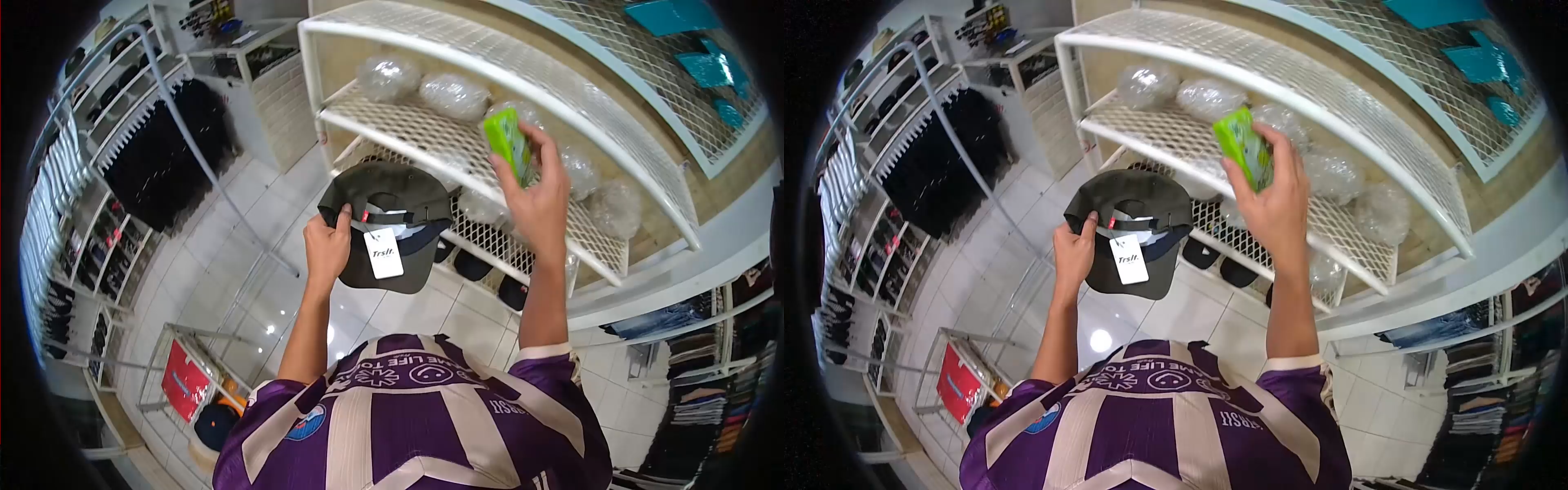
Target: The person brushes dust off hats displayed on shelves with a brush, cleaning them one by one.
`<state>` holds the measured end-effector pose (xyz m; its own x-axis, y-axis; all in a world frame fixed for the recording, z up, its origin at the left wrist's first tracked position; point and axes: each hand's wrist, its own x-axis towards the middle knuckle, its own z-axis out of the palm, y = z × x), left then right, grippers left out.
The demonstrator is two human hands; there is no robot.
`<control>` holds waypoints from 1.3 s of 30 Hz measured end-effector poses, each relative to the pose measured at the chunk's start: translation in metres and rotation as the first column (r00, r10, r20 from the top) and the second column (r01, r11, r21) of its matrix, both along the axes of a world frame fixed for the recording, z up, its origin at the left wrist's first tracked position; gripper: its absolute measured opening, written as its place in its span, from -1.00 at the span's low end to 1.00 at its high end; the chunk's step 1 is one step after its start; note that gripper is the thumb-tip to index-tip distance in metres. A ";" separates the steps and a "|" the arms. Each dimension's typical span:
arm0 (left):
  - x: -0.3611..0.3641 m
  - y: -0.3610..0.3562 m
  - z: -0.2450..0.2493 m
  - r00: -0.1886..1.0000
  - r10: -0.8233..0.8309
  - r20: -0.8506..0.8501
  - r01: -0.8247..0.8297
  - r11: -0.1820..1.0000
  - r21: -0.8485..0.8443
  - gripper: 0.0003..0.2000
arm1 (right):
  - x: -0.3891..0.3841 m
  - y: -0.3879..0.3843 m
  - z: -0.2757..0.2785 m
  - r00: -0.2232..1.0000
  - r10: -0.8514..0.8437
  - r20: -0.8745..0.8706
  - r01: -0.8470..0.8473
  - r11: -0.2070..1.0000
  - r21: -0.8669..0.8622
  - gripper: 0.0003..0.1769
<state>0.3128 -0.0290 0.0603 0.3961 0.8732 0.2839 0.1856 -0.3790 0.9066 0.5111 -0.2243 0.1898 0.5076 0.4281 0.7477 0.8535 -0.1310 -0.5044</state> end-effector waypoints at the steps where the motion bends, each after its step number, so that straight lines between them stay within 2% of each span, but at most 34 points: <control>1: 0.013 -0.001 0.003 1.000 -0.014 -0.001 0.014 1.000 -0.011 -0.62 | 0.017 0.003 0.017 1.000 -0.011 0.012 0.011 1.000 0.013 -0.40; 3: 0.034 0.000 0.004 0.999 -0.051 0.008 0.051 0.999 0.005 -0.62 | 0.056 0.016 0.046 0.909 -0.044 0.415 -0.005 0.993 0.116 -0.44; 4: 0.042 0.002 0.003 0.997 -0.071 0.015 0.071 0.997 -0.008 -0.62 | 0.071 0.024 0.059 0.905 -0.053 0.422 0.000 0.992 0.125 -0.44; 6: 0.057 0.001 0.003 0.992 -0.107 0.068 0.108 0.994 -0.005 -0.59 | 0.106 0.040 0.078 0.910 -0.020 0.414 0.046 0.997 -0.055 -0.48; 7: 0.061 0.002 0.002 0.992 -0.112 0.061 0.113 0.994 -0.004 -0.59 | 0.128 0.052 0.081 0.913 -0.025 0.408 0.051 0.997 -0.054 -0.48; 9: 0.070 0.004 -0.001 0.988 -0.150 0.033 0.151 0.987 -0.052 -0.58 | 0.168 0.073 0.075 0.893 -0.063 0.445 0.147 0.977 -0.156 -0.46; 10: 0.071 0.002 0.001 0.989 -0.149 0.012 0.149 0.986 -0.068 -0.58 | 0.175 0.077 0.073 0.895 -0.070 0.440 0.151 0.977 -0.153 -0.46; 12: 0.076 0.000 0.005 0.988 -0.153 0.027 0.155 0.985 -0.080 -0.58 | 0.181 0.083 0.073 0.932 -0.071 0.355 0.183 0.938 -0.294 -0.47; 13: 0.076 -0.002 0.003 0.988 -0.150 0.041 0.153 0.983 -0.101 -0.57 | 0.180 0.083 0.071 0.935 -0.068 0.349 0.180 0.937 -0.301 -0.47; 15: 0.078 0.007 -0.014 0.987 -0.151 0.055 0.156 0.984 -0.092 -0.56 | 0.169 0.078 0.063 0.687 -0.270 0.674 0.293 0.953 0.083 -0.48; 17: 0.079 0.012 -0.020 0.984 -0.160 0.076 0.166 0.983 -0.078 -0.56 | 0.118 0.057 0.052 0.799 -0.209 0.564 0.068 0.963 0.261 -0.48; 19: 0.073 0.007 -0.018 0.984 -0.137 0.114 0.151 0.980 -0.129 -0.56 | 0.058 0.030 0.003 0.937 -0.159 0.311 0.063 0.953 0.297 -0.31; 20: 0.074 0.010 -0.030 0.975 -0.141 0.174 0.166 0.976 -0.138 -0.57 | 0.031 0.018 -0.029 0.981 -0.106 0.165 0.052 0.952 0.303 -0.23; 21: 0.072 0.011 -0.039 0.977 -0.141 0.157 0.165 0.974 -0.154 -0.57 | 0.002 0.007 -0.066 0.995 -0.086 -0.042 0.094 0.964 0.250 -0.07; 22: 0.073 0.013 -0.045 0.973 -0.142 0.184 0.172 0.972 -0.158 -0.58 | -0.018 0.004 -0.112 0.977 -0.084 -0.195 0.131 0.961 0.242 -0.01; 23: 0.071 0.013 -0.050 0.967 -0.147 0.209 0.183 0.970 -0.161 -0.58 | -0.043 -0.001 -0.145 0.906 -0.014 -0.422 0.104 0.976 0.191 0.03; 24: 0.069 0.012 -0.056 0.965 -0.161 0.208 0.200 0.963 -0.182 -0.62 | -0.064 -0.002 -0.168 0.785 -0.017 -0.619 0.103 0.989 0.104 0.05; 25: 0.065 0.009 -0.055 0.965 -0.181 0.192 0.217 0.959 -0.183 -0.62 | -0.075 0.003 -0.200 0.670 0.208 -0.713 -0.026 0.966 0.257 0.04; 26: 0.060 0.003 -0.053 0.955 -0.211 0.209 0.255 0.944 -0.211 -0.65 | -0.093 0.008 -0.207 0.573 0.287 -0.767 -0.007 0.938 0.346 -0.25; 27: 0.055 -0.004 -0.053 0.943 -0.246 0.226 0.298 0.924 -0.241 -0.68 | -0.106 0.007 -0.211 0.571 0.268 -0.776 0.034 0.937 0.348 -0.25; 29: 0.044 -0.013 -0.068 0.926 -0.294 0.235 0.353 0.896 -0.270 -0.69 | -0.130 0.002 -0.217 0.307 0.093 -0.947 0.116 0.984 0.134 -0.56; 32: 0.023 -0.019 -0.104 0.943 -0.291 0.160 0.330 0.761 -0.559 -0.67 | -0.170 -0.002 -0.246 0.352 -0.102 -0.931 0.266 0.964 -0.005 -0.64; 35: 0.004 -0.037 -0.155 0.952 -0.234 0.197 0.305 0.681 -0.665 -0.68 | -0.207 -0.011 -0.286 0.440 -0.160 -0.884 0.342 0.940 0.000 -0.72; 36: -0.005 -0.038 -0.175 0.951 -0.274 0.146 0.282 0.566 -0.775 -0.68 | -0.216 -0.018 -0.294 0.435 -0.174 -0.884 0.335 0.942 -0.020 -0.72; 37: -0.009 -0.042 -0.198 0.948 -0.278 0.157 0.293 0.561 -0.774 -0.68 | -0.223 -0.024 -0.302 0.465 -0.162 -0.870 0.309 0.951 -0.012 -0.74; 39: -0.016 -0.060 -0.226 0.974 -0.207 0.087 0.180 0.485 -0.856 -0.70 | -0.236 -0.034 -0.323 0.490 -0.151 -0.858 0.283 0.959 -0.008 -0.70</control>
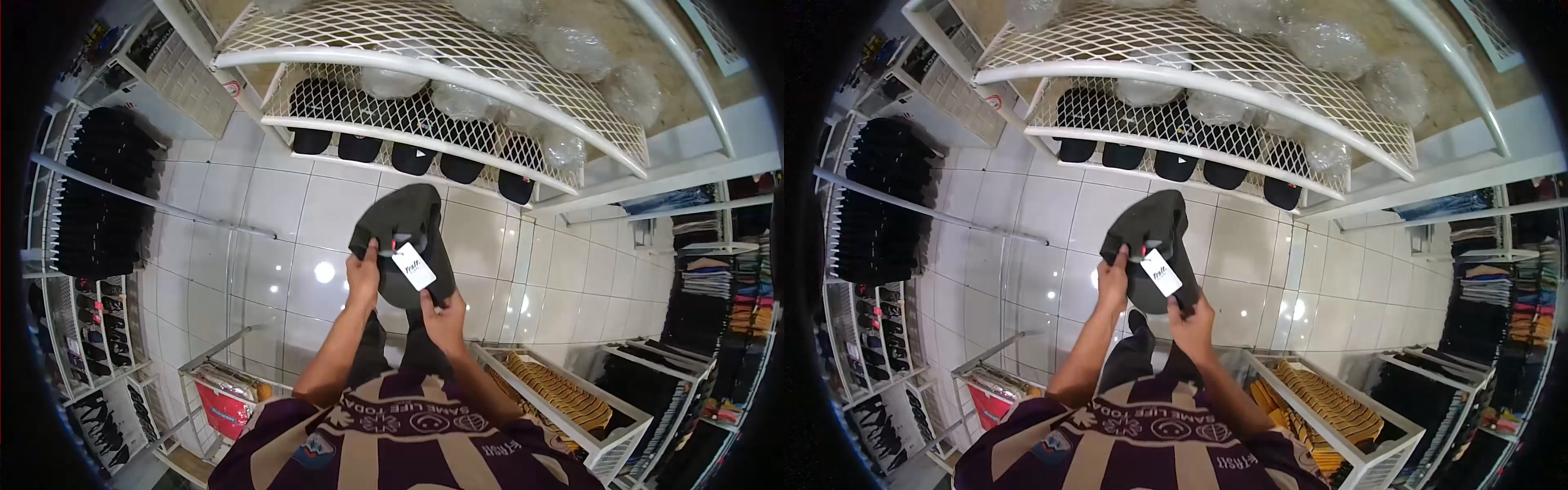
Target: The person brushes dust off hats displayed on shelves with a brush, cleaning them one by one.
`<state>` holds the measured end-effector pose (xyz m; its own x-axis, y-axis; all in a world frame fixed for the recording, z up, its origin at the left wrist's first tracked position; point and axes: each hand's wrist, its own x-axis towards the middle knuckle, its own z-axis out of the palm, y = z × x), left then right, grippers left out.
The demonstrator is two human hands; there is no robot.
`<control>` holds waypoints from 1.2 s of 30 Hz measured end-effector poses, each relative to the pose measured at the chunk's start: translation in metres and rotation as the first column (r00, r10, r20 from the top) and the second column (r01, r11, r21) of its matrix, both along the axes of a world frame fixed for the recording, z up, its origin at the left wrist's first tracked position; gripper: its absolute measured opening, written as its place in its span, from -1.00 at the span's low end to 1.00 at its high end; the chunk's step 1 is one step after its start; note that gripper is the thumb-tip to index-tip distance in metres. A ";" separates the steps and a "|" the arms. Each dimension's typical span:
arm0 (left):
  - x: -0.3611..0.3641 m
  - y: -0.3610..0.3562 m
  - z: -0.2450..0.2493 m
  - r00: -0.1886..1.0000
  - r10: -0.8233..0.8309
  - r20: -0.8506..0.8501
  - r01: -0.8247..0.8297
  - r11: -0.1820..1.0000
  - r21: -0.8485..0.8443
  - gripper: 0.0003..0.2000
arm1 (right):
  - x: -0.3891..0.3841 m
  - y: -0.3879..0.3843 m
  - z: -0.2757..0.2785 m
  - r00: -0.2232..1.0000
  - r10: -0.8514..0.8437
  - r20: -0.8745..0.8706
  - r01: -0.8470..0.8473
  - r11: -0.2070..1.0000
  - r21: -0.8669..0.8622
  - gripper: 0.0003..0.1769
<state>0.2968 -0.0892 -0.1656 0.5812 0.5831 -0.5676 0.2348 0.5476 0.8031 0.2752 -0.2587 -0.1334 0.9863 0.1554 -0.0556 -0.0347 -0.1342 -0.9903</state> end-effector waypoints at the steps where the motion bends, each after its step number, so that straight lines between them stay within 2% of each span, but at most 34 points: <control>1: 0.000 -0.008 -0.007 1.000 -0.016 -0.025 0.015 0.999 -0.038 -0.71 | -0.003 -0.007 -0.013 0.987 -0.013 -0.162 0.022 0.999 0.050 -0.65; 2: 0.000 -0.016 -0.018 0.998 -0.033 -0.053 0.028 0.997 -0.076 -0.71 | -0.003 -0.013 -0.028 0.946 -0.019 -0.323 0.052 0.994 0.094 -0.58; 3: 0.000 -0.024 -0.040 0.999 -0.037 -0.022 0.036 0.998 -0.041 -0.73 | 0.000 -0.018 -0.034 0.942 -0.017 -0.336 0.048 0.995 0.084 -0.58; 5: 0.015 -0.037 -0.061 0.999 -0.040 0.018 0.040 0.999 -0.007 -0.74 | 0.008 -0.025 -0.039 0.967 0.053 -0.251 0.037 0.939 0.341 -0.56; 6: 0.025 -0.041 -0.065 0.999 -0.038 0.017 0.037 0.998 0.042 -0.75 | 0.017 -0.025 -0.049 0.962 0.059 -0.268 0.034 0.943 0.331 -0.56; 8: 0.046 -0.050 -0.072 0.992 -0.041 0.119 0.018 0.981 0.193 -0.74 | 0.039 -0.025 -0.072 0.932 -0.111 -0.344 0.187 0.962 0.198 -0.54; 9: 0.051 -0.048 -0.080 0.986 -0.168 -0.021 0.168 0.957 0.236 -0.73 | 0.048 -0.029 -0.088 0.898 -0.158 -0.410 0.208 0.975 0.079 -0.49; 10: 0.060 -0.051 -0.086 0.983 -0.182 -0.019 0.181 0.953 0.244 -0.72 | 0.066 -0.018 -0.080 0.888 -0.233 -0.395 0.249 0.968 -0.011 -0.60; 12: 0.083 -0.059 -0.106 0.987 -0.163 0.011 0.156 0.963 0.219 -0.72 | 0.087 -0.023 -0.108 0.877 -0.270 -0.398 0.290 0.957 -0.011 -0.76; 13: 0.093 -0.064 -0.117 0.987 -0.162 -0.001 0.159 0.964 0.214 -0.72 | 0.093 -0.026 -0.116 0.871 -0.271 -0.409 0.290 0.957 -0.018 -0.76; 15: 0.110 -0.074 -0.137 0.989 -0.119 0.088 0.110 0.989 0.096 -0.71 | 0.104 -0.029 -0.127 0.849 -0.320 -0.421 0.361 0.932 0.019 -0.85; 16: 0.117 -0.079 -0.149 0.988 -0.131 0.082 0.129 0.991 0.034 -0.71 | 0.107 -0.033 -0.137 0.845 -0.322 -0.427 0.364 0.931 0.017 -0.85; 18: 0.133 -0.086 -0.166 0.974 -0.194 0.118 0.194 0.981 0.014 -0.67 | 0.117 -0.043 -0.158 0.919 -0.332 -0.213 0.360 0.927 0.107 -0.80; 19: 0.144 -0.082 -0.152 0.944 -0.310 -0.118 0.300 0.950 -0.090 -0.45 | 0.128 -0.051 -0.157 0.920 -0.334 -0.208 0.340 0.940 -0.003 -0.77; 20: 0.152 -0.080 -0.175 0.917 -0.392 -0.075 0.362 0.895 -0.260 -0.23 | 0.140 -0.056 -0.159 0.924 -0.358 -0.135 0.358 0.933 -0.024 -0.77; 22: 0.169 -0.083 -0.196 0.919 -0.393 0.009 0.385 0.895 -0.224 -0.20 | 0.166 -0.081 -0.163 0.958 -0.272 0.092 0.285 0.864 -0.415 -0.64; 23: 0.177 -0.084 -0.204 0.900 -0.435 -0.010 0.431 0.895 -0.119 -0.29 | 0.179 -0.092 -0.167 0.946 -0.164 0.278 0.283 0.838 -0.467 -0.56; 24: 0.185 -0.085 -0.208 0.901 -0.434 -0.010 0.430 0.895 -0.120 -0.29 | 0.194 -0.100 -0.172 0.894 -0.037 0.446 0.290 0.807 -0.514 -0.46; 25: 0.195 -0.089 -0.210 0.877 -0.479 0.032 0.480 0.876 -0.049 -0.33 | 0.208 -0.108 -0.173 0.853 0.050 0.519 0.303 0.763 -0.571 -0.32; 26: 0.205 -0.093 -0.212 0.849 -0.524 0.068 0.524 0.851 0.023 -0.37 | 0.222 -0.110 -0.172 0.780 0.143 0.610 0.355 0.701 -0.619 -0.30; 28: 0.228 -0.097 -0.216 0.830 -0.550 0.089 0.549 0.835 0.035 -0.39 | 0.254 -0.117 -0.179 0.682 0.269 0.680 0.377 0.667 -0.642 -0.27; 30: 0.249 -0.103 -0.220 0.861 -0.462 0.212 0.475 0.880 -0.012 -0.40 | 0.288 -0.114 -0.190 0.581 0.318 0.749 0.434 0.658 -0.616 -0.24; 31: 0.257 -0.104 -0.217 0.877 -0.413 0.246 0.437 0.898 -0.048 -0.39 | 0.304 -0.112 -0.193 0.581 0.315 0.751 0.435 0.659 -0.613 -0.24; 32: 0.263 -0.107 -0.221 0.876 -0.414 0.247 0.437 0.898 -0.044 -0.39 | 0.320 -0.109 -0.194 0.522 0.330 0.786 0.451 0.676 -0.583 -0.26; 33: 0.267 -0.110 -0.226 0.896 -0.346 0.280 0.388 0.915 -0.110 -0.39 | 0.333 -0.105 -0.195 0.462 0.344 0.818 0.465 0.692 -0.553 -0.28; 34: 0.270 -0.113 -0.231 0.911 -0.273 0.307 0.337 0.924 -0.178 -0.39 | 0.345 -0.101 -0.197 0.462 0.342 0.819 0.465 0.693 -0.551 -0.28; 36: 0.271 -0.121 -0.241 0.904 -0.293 0.312 0.360 0.915 -0.184 -0.39 | 0.363 -0.092 -0.197 0.423 0.344 0.839 0.488 0.693 -0.530 -0.36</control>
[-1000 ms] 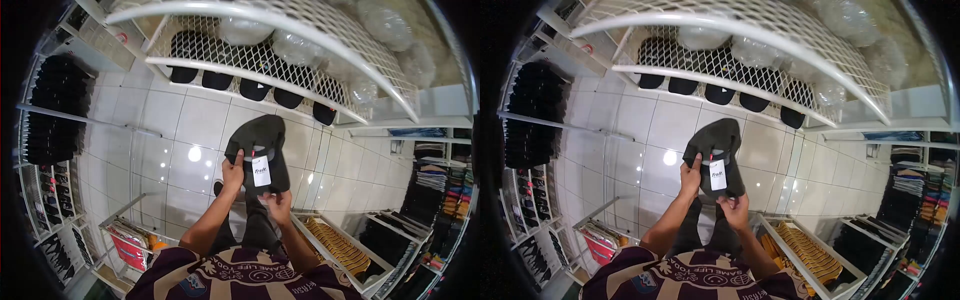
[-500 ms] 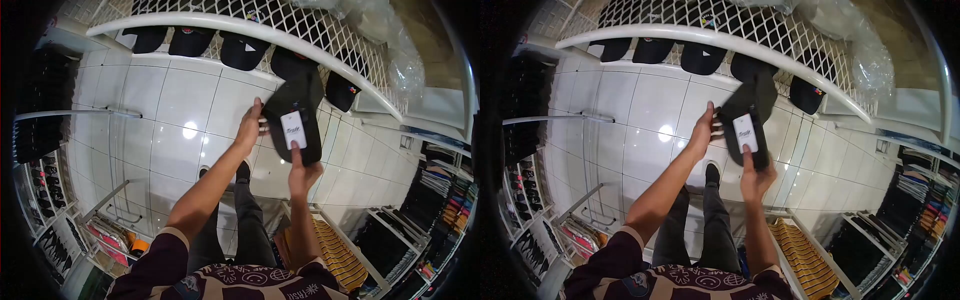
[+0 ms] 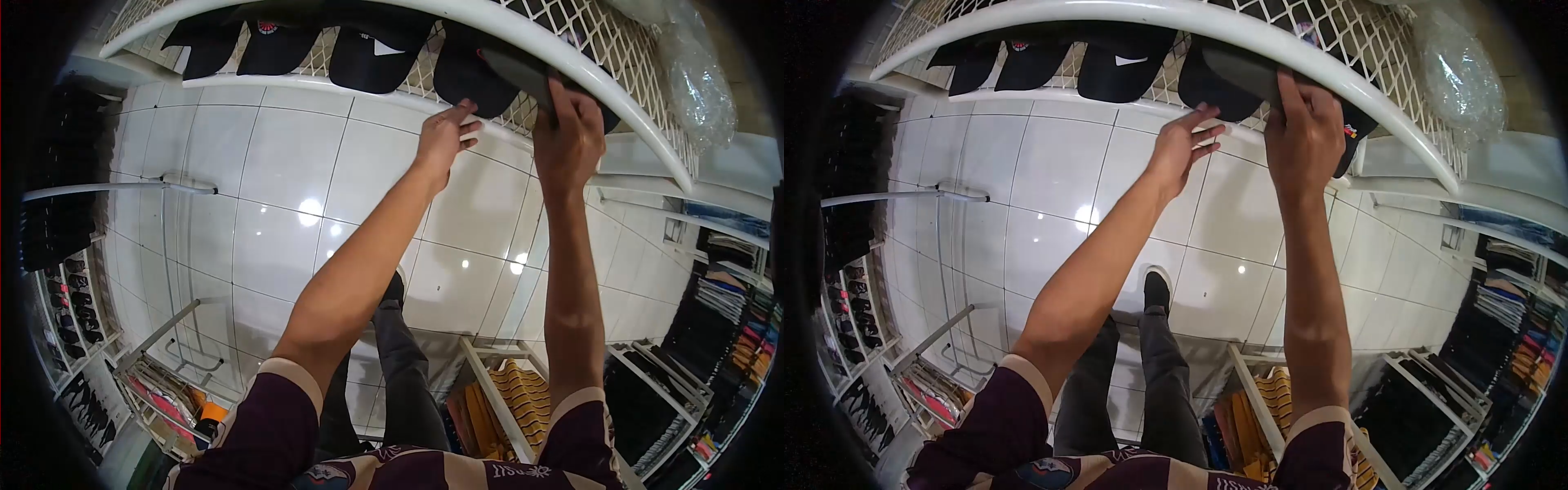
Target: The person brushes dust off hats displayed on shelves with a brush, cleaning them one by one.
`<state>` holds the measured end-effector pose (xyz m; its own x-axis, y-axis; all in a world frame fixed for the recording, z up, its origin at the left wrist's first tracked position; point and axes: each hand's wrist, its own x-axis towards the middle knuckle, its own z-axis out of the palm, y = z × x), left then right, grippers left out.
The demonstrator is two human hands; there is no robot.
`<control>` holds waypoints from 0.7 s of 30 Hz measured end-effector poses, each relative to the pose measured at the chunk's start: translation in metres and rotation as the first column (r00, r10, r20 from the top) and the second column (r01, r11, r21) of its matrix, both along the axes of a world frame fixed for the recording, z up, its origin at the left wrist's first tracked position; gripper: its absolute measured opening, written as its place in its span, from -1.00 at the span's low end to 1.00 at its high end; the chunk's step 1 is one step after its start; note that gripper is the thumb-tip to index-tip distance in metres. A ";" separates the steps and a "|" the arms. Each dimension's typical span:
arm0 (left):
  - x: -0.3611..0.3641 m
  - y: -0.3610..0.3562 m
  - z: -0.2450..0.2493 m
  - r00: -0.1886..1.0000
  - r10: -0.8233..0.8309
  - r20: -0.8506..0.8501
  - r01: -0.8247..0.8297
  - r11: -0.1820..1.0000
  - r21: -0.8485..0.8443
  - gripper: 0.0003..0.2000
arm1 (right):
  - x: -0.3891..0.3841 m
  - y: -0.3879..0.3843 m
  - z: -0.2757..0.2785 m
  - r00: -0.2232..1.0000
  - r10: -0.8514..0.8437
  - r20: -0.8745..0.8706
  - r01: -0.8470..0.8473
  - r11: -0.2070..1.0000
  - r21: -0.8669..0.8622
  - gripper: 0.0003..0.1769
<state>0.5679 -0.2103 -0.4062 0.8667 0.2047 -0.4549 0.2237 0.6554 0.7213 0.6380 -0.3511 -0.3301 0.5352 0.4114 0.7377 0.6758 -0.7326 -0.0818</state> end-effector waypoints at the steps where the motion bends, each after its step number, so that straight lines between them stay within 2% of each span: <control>1: -0.001 -0.003 -0.003 1.000 -0.025 0.004 0.025 1.000 -0.011 -0.38 | 0.005 0.008 0.005 0.993 -0.116 -0.019 0.114 0.990 -0.081 -0.53; 5: -0.005 -0.011 -0.012 0.999 -0.029 -0.027 0.029 1.000 -0.010 -0.40 | 0.042 0.018 -0.015 0.993 -0.114 -0.035 0.107 0.982 -0.158 -0.66; 7: -0.002 -0.010 -0.022 1.000 -0.005 -0.029 0.004 1.000 -0.029 -0.43 | 0.053 0.026 -0.017 0.991 -0.056 0.125 0.081 0.975 -0.206 -0.73; 9: 0.000 -0.011 -0.022 0.999 0.024 -0.029 -0.025 0.998 -0.049 -0.45 | 0.054 0.028 -0.020 0.991 -0.087 0.102 0.109 0.965 -0.237 -0.69; 11: 0.003 -0.014 -0.005 0.950 0.254 -0.179 -0.250 0.967 0.042 -0.48 | 0.054 0.031 -0.020 0.990 -0.113 0.080 0.131 0.955 -0.267 -0.64; 14: 0.010 -0.008 -0.015 0.935 0.321 -0.150 -0.322 0.947 0.022 -0.46 | 0.052 0.028 -0.017 0.992 -0.104 0.068 0.119 0.955 -0.273 -0.67; 17: 0.018 -0.003 -0.019 0.958 0.254 -0.133 -0.242 0.965 0.102 -0.48 | 0.055 0.025 -0.018 0.990 -0.095 0.107 0.118 0.966 -0.229 -0.68; 21: 0.027 -0.006 -0.026 0.953 0.281 -0.111 -0.272 0.958 0.090 -0.48 | 0.067 0.016 -0.023 0.960 -0.081 0.267 0.126 0.980 -0.155 -0.65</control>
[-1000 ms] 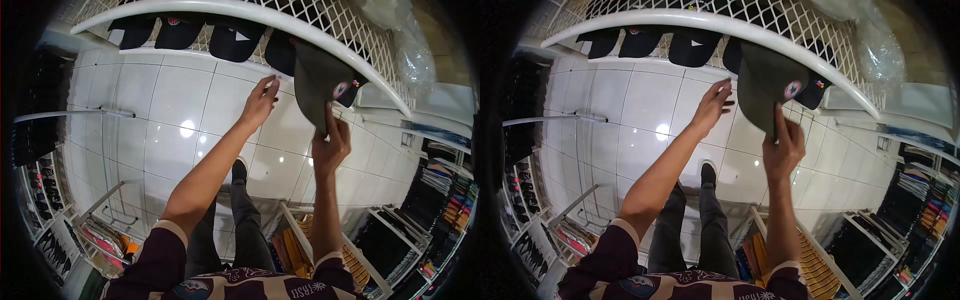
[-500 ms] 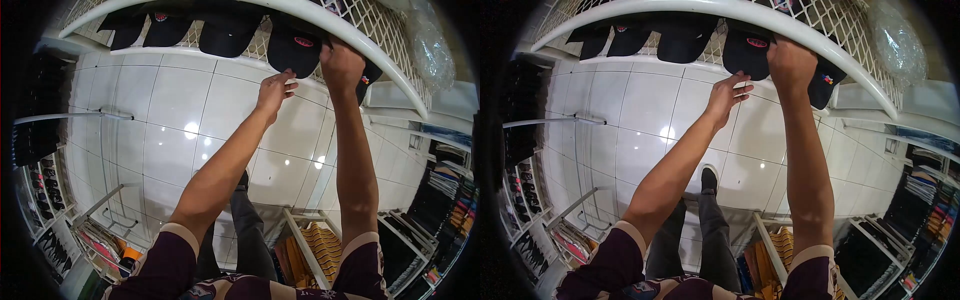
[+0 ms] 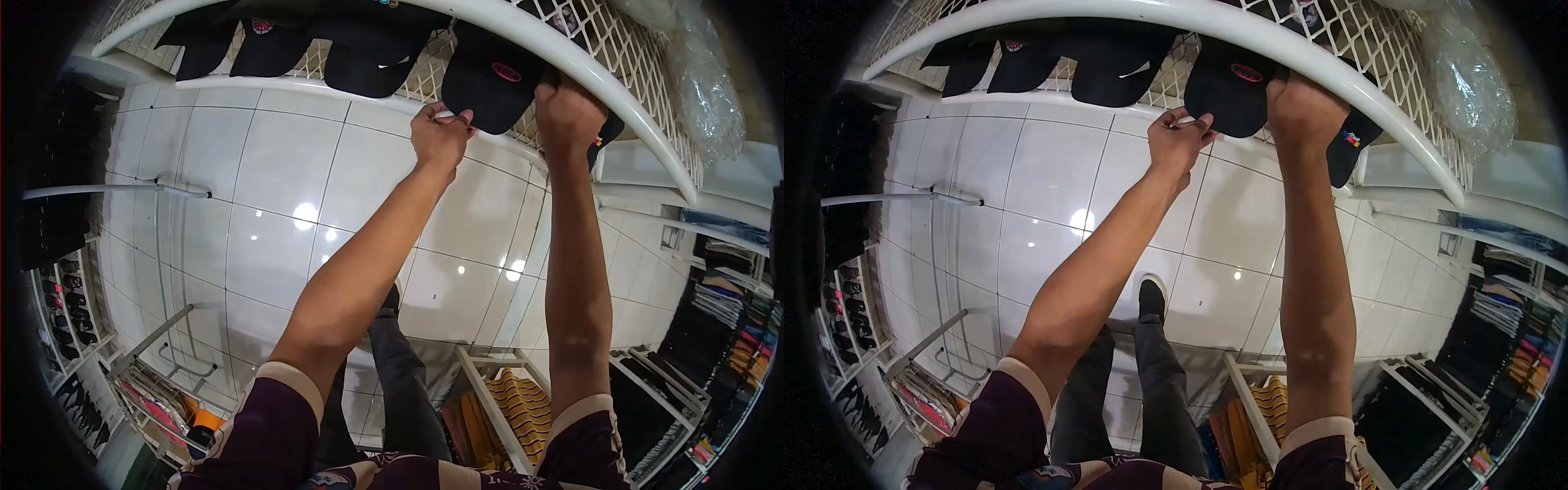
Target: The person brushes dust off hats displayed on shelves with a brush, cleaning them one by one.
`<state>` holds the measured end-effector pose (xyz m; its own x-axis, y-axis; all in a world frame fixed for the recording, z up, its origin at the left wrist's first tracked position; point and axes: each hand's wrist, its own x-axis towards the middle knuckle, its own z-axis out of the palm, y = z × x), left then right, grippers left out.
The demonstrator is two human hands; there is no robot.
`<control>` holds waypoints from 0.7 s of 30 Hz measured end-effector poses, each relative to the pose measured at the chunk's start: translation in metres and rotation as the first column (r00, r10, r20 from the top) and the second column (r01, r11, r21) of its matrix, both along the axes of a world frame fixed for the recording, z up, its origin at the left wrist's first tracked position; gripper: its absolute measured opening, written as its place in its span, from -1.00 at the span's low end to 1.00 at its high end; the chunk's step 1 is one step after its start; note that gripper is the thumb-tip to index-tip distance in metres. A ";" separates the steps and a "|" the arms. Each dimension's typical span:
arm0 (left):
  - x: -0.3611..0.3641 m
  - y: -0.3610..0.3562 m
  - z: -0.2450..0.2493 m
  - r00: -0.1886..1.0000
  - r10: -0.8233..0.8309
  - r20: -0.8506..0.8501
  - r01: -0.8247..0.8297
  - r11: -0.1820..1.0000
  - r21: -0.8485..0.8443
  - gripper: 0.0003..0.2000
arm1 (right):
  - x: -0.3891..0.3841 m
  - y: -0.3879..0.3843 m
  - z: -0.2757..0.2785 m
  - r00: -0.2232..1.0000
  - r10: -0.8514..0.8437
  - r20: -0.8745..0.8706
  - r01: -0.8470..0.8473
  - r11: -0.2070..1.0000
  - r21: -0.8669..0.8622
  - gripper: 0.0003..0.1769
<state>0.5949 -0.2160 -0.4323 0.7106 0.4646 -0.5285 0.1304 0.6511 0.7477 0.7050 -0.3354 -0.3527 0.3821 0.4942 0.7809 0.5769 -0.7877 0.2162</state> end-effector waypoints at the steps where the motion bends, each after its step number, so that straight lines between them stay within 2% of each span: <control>1: 0.003 -0.003 0.000 1.000 -0.016 -0.010 0.016 1.000 0.003 -0.49 | 0.004 -0.001 -0.001 0.998 -0.021 0.051 0.021 1.000 0.014 -0.64; 2: 0.004 -0.005 0.000 0.999 -0.032 -0.022 0.032 0.999 0.005 -0.50 | 0.008 0.000 -0.003 0.998 -0.024 0.050 0.024 1.000 0.014 -0.64; 4: 0.003 -0.007 0.008 0.999 -0.014 -0.036 0.013 1.000 -0.009 -0.53 | 0.016 -0.002 -0.009 0.997 -0.075 -0.005 0.074 0.989 -0.128 -0.58; 5: 0.001 -0.009 0.011 0.999 0.007 -0.049 -0.009 1.000 -0.024 -0.56 | 0.017 -0.006 -0.011 0.997 -0.079 -0.009 0.078 0.989 -0.129 -0.58; 7: -0.001 -0.011 0.012 0.999 0.029 -0.043 -0.032 0.997 -0.065 -0.61 | 0.021 -0.013 -0.011 0.994 0.010 0.105 0.012 0.978 -0.210 -0.51; 8: 0.000 -0.011 0.013 0.998 0.053 -0.036 -0.057 0.993 -0.108 -0.65 | 0.023 -0.016 -0.011 0.996 -0.006 0.090 0.024 0.979 -0.203 -0.45; 15: 0.003 -0.020 0.005 0.991 0.133 -0.011 -0.133 0.970 -0.202 -0.73 | 0.003 -0.006 -0.003 0.994 -0.109 -0.011 0.105 0.975 -0.197 -0.40; 18: 0.003 -0.024 0.005 0.992 0.128 -0.021 -0.129 0.958 -0.257 -0.73 | 0.007 -0.004 -0.008 0.996 -0.088 -0.010 0.085 0.980 -0.182 -0.45; 20: 0.006 -0.021 -0.002 0.991 0.132 -0.024 -0.134 0.960 -0.246 -0.74 | 0.020 -0.012 -0.020 0.996 0.087 -0.003 -0.086 0.971 -0.225 -0.56; 21: 0.004 -0.018 0.000 0.991 0.134 -0.023 -0.135 0.960 -0.247 -0.74 | 0.016 -0.007 -0.015 0.996 0.090 -0.001 -0.087 0.970 -0.226 -0.56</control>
